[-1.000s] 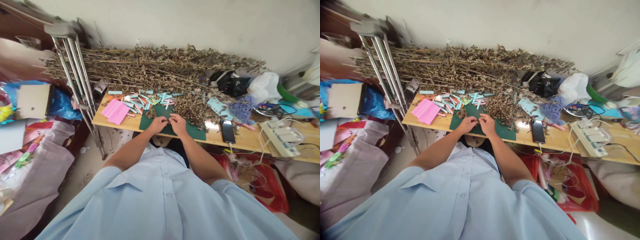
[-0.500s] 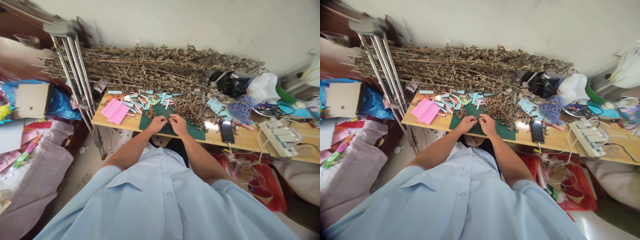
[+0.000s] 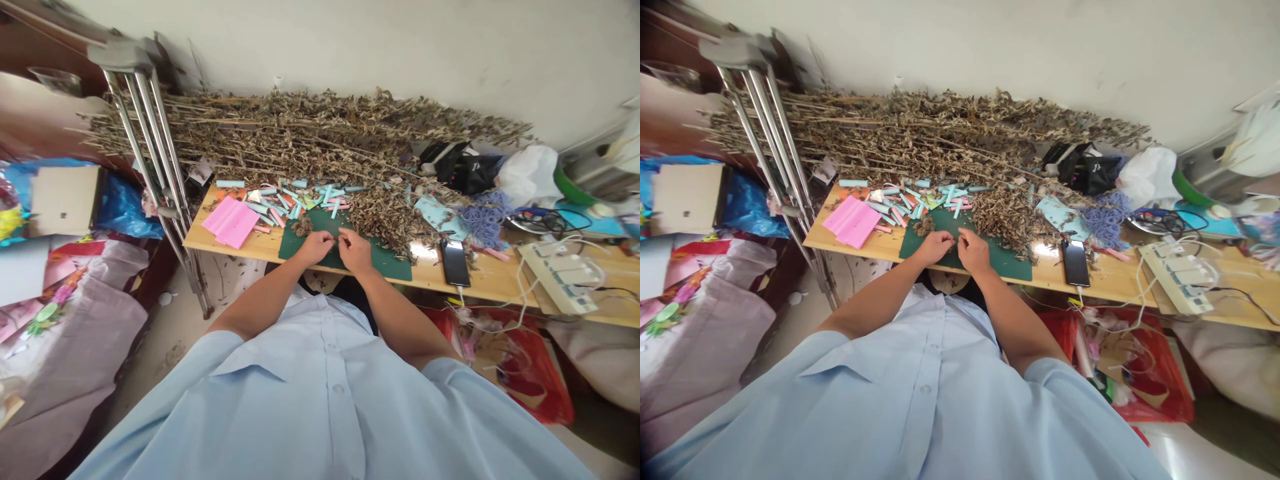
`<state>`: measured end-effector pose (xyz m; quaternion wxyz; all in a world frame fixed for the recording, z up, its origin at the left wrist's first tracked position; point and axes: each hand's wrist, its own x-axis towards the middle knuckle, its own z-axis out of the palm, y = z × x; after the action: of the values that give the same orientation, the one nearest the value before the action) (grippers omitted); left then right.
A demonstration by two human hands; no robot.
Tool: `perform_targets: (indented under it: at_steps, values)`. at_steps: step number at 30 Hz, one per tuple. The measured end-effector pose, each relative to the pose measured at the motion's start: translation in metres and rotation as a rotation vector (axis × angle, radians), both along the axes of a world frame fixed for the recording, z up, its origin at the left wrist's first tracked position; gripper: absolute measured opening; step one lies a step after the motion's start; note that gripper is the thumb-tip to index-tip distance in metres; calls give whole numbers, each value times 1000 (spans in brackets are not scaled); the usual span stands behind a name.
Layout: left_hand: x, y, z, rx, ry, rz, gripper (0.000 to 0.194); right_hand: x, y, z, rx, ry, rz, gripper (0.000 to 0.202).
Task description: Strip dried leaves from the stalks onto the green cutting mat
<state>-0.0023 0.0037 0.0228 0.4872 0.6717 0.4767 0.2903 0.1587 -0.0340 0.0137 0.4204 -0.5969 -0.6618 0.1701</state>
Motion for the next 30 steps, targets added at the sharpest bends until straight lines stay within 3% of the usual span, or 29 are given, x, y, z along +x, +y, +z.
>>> perform_targets:
  at_steps: [5,9,20,30]
  values:
    - [0,1,-1,-17,-1,17,18,-4,1,-1,-33,64,-88,32]
    - [1,1,-1,-30,-3,21,17,-7,-1,-3,-20,52,-72,32]
    - [2,2,-3,-38,13,19,17,-8,2,-24,-33,237,-215,32]
    - [-1,2,-10,-105,-82,7,19,-8,1,-17,-117,356,-152,33]
